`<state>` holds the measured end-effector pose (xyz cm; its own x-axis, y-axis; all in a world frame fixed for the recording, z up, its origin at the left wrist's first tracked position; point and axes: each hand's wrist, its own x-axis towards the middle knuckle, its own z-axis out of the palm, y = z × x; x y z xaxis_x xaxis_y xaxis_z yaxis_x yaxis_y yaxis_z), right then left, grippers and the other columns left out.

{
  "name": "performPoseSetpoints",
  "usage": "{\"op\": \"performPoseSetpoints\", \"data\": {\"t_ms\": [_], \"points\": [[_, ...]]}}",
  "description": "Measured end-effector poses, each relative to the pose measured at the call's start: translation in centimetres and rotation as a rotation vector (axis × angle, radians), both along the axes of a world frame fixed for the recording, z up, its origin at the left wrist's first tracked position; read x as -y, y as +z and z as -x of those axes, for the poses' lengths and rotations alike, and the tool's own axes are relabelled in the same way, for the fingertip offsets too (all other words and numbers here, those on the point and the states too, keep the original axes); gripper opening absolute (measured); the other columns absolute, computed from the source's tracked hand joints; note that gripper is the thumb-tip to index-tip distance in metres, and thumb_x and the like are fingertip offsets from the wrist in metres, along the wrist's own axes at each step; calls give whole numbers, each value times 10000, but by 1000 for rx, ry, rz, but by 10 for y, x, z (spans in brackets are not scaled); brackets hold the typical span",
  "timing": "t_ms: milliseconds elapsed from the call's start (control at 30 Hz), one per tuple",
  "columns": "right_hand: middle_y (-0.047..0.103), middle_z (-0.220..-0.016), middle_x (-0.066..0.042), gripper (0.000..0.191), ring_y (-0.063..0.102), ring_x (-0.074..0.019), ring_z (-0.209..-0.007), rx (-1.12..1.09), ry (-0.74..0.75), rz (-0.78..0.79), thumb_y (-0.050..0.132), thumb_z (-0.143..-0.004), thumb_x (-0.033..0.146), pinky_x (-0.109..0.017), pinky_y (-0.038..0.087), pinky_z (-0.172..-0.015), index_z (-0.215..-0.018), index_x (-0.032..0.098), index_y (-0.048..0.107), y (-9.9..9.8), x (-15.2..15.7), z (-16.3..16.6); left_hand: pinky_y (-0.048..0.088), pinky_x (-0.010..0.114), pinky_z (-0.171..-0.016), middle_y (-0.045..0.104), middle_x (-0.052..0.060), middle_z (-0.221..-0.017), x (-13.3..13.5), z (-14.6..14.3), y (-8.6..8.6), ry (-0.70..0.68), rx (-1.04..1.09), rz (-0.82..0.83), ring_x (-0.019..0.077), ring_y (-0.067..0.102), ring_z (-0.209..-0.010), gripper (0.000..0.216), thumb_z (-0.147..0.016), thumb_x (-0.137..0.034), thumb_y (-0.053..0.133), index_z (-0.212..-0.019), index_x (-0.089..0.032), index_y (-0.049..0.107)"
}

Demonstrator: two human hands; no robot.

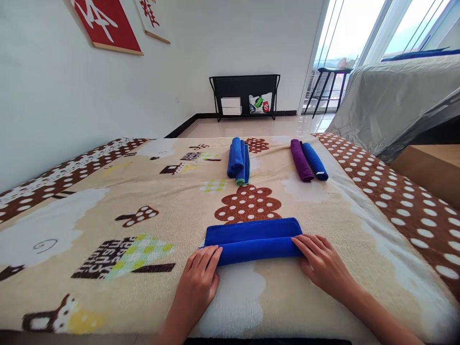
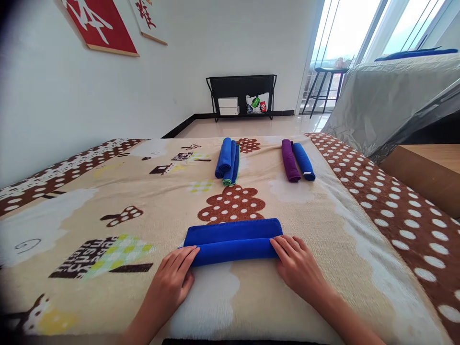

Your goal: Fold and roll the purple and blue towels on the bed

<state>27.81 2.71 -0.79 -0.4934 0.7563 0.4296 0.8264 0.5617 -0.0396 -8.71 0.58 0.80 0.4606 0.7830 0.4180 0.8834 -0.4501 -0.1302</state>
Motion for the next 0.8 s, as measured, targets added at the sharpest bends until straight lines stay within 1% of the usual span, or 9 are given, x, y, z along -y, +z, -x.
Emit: {"op": "performPoseSetpoints", "data": {"t_ms": [67,200,267,333,367,433,533,633,800], "points": [[654,-1185,-92,390,574,-234,-1123,-10,-15,7,475,-857,79,-413,405,-1010,-1210,145,626,4,-9,3,442,435,-1016,675,106,-1167,-9,-1,3,31,-14,17,253,610,-1095,463,-812,-1,471,-1239,-142,582],[679,-973,-75,285,606,-224,-964,-4,-56,27,498,-830,74,-392,450,-917,-1041,159,670,22,-26,15,502,437,-906,695,103,-1026,-26,-11,19,64,-38,53,266,638,-974,397,-792,-7,489,-1143,-126,632],[682,-961,-96,303,609,-241,-945,6,-79,21,485,-828,56,-409,460,-894,-1051,140,672,29,-32,28,506,453,-897,699,117,-1014,-34,-23,25,77,-46,63,278,643,-964,402,-803,-12,471,-1158,-109,634],[673,-1119,-136,403,598,-271,-1057,22,-65,4,462,-839,42,-438,453,-940,-1196,107,636,29,-37,46,484,463,-964,691,142,-1136,-41,-39,26,60,-52,69,284,634,-1060,456,-824,-26,452,-1250,-96,598],[636,-1242,-150,468,571,-280,-1147,31,-40,-3,447,-851,41,-446,438,-987,-1295,95,586,28,-39,56,460,457,-1015,666,148,-1232,-44,-48,25,38,-55,74,279,613,-1137,491,-834,-40,449,-1309,-96,563],[504,-1447,-143,567,475,-272,-1314,52,34,-9,417,-878,49,-439,388,-1087,-1442,90,460,22,-43,75,395,431,-1107,578,142,-1405,-49,-64,20,-19,-64,89,258,537,-1286,553,-854,-79,447,-1406,-96,482],[352,-1566,-115,651,339,-242,-1438,78,137,3,410,-880,75,-419,324,-1171,-1527,89,332,14,-49,89,309,418,-1177,460,119,-1531,-55,-74,14,-80,-71,115,229,423,-1410,596,-888,-133,433,-1482,-106,388],[283,-1600,-90,711,257,-225,-1483,92,198,25,420,-868,91,-424,297,-1203,-1560,103,257,12,-52,78,287,415,-1188,404,78,-1572,-56,-61,10,-109,-68,132,207,371,-1449,592,-938,-181,418,-1522,-160,328],[305,-1589,-87,699,267,-227,-1482,76,173,56,399,-919,111,-447,327,-1191,-1585,146,190,11,-48,27,287,415,-1181,413,100,-1561,-49,-10,4,-89,-73,95,228,396,-1437,610,-976,-244,441,-1552,-166,258]]}}
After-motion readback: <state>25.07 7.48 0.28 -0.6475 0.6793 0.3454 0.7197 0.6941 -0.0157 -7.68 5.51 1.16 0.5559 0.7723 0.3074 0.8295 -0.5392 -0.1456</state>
